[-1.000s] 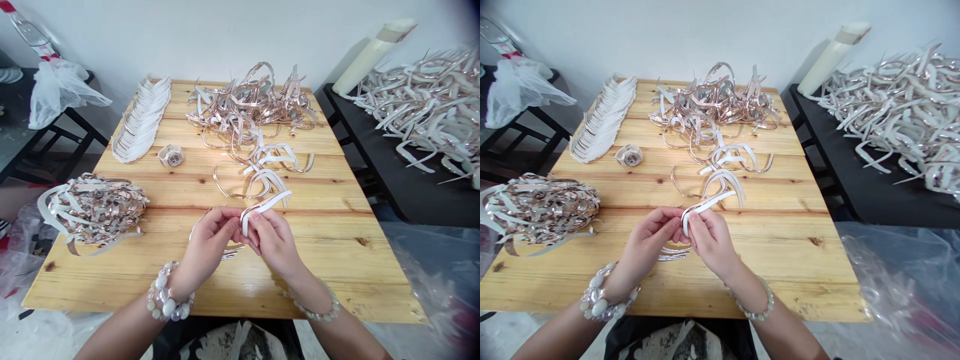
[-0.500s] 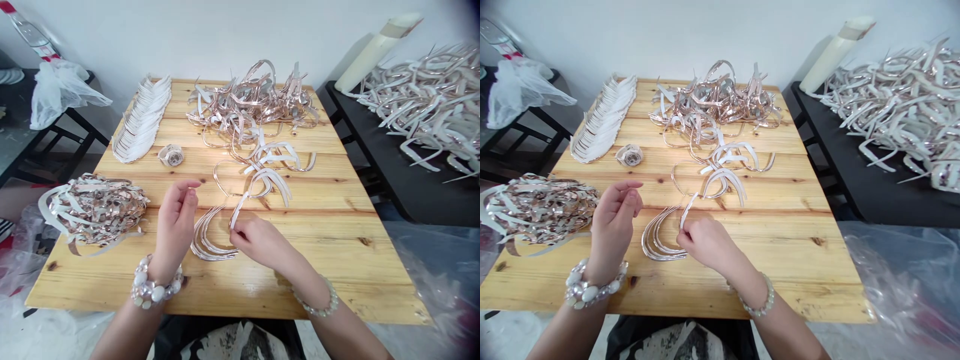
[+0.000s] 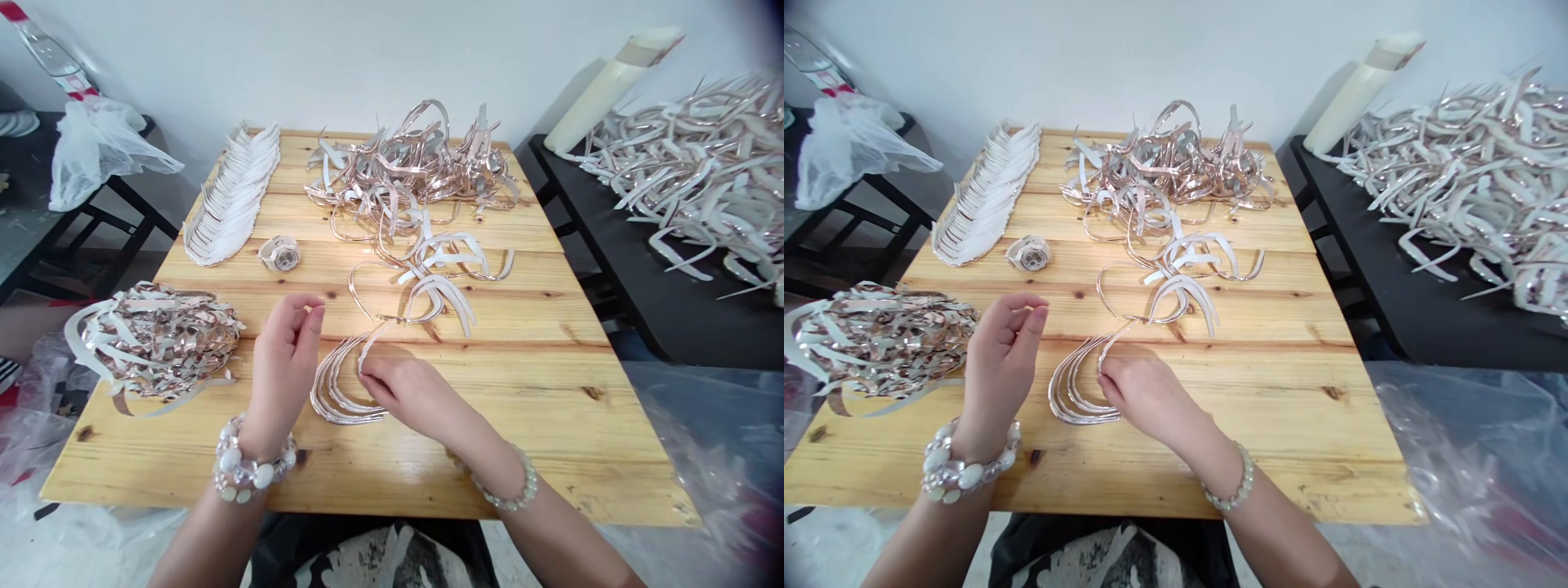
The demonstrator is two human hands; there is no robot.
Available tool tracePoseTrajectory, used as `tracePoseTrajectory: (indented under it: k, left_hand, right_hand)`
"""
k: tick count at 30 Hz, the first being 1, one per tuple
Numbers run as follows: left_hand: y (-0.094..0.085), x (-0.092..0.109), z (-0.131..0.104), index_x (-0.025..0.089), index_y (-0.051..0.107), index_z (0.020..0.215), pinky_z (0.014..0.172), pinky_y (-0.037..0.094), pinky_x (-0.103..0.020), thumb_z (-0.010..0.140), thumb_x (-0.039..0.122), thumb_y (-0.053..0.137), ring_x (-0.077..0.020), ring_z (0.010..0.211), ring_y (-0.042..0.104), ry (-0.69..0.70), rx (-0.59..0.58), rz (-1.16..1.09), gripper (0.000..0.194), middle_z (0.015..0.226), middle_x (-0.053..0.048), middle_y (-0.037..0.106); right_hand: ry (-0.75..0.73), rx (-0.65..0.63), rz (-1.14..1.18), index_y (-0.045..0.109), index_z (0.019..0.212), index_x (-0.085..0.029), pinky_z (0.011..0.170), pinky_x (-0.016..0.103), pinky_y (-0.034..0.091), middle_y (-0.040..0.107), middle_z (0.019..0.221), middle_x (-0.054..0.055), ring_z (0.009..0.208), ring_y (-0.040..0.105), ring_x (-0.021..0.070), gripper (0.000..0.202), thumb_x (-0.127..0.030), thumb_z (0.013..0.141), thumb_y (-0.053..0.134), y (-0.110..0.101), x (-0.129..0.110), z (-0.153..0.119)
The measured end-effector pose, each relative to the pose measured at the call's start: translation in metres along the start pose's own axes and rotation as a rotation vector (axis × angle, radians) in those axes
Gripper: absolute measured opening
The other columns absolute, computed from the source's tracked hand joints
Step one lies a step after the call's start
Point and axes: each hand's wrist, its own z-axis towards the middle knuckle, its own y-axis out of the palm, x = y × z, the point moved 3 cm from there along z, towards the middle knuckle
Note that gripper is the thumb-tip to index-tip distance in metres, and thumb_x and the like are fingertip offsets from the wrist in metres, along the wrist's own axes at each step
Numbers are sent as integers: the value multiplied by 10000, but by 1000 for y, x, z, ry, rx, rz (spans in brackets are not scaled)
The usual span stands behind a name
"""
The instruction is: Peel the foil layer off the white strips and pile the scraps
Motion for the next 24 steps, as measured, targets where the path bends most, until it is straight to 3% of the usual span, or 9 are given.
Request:
tracePoseTrajectory:
  k: [4,7,9,12,14,16,19,24]
  left_hand:
    - [-6,-2,3,201,549,987,684,397,-237,921,189,454,-125,733,497,116,157,21,116,888,-16,547]
    - [-8,-4,4,195,549,1024,776,418,-249,915,160,461,-133,820,530,166,196,60,145,953,-29,563]
    - [-9,-4,5,191,574,996,788,429,-248,905,176,494,-135,846,547,165,177,70,122,938,-25,586]
    - [-9,-3,5,193,617,934,755,448,-239,875,217,563,-131,821,570,145,120,64,83,864,-7,610]
    - [-13,0,4,200,634,952,718,448,-232,879,219,556,-120,771,565,145,130,71,108,812,4,599]
    - [-17,1,4,211,630,1018,648,428,-218,906,226,506,-102,687,528,149,177,70,168,746,18,558]
    - [-21,0,4,210,630,1031,557,371,-207,922,269,477,-87,599,454,118,204,76,196,673,34,496]
    - [-13,-2,5,191,597,846,524,343,-202,907,244,471,-83,567,428,71,92,158,149,635,39,483]
  right_hand:
    - [-105,-3,-55,593,821,-154,652,293,385,642,736,60,682,571,177,213,-222,949,438,13,-19,0]
    - [-127,43,-9,624,906,-155,706,301,418,675,792,69,746,609,191,234,-242,962,414,11,-20,1]
    - [-59,131,29,642,956,-160,735,304,430,696,861,79,804,627,200,248,-233,962,406,1,-8,1]
    - [186,275,46,647,1035,-168,683,304,434,707,889,80,767,635,206,241,-222,938,433,-18,20,1]
    - [327,312,42,610,1148,-168,649,309,428,700,837,72,708,625,211,283,-220,912,464,-27,38,1]
    - [371,301,69,569,1215,-174,650,308,426,685,794,54,679,612,206,331,-220,899,478,-29,48,2]
    - [366,300,73,608,1079,-180,620,298,406,651,741,40,653,583,198,231,-230,890,486,-28,54,5]
    - [339,439,148,583,844,-202,577,294,403,608,682,25,581,547,176,104,-228,860,484,-31,56,4]
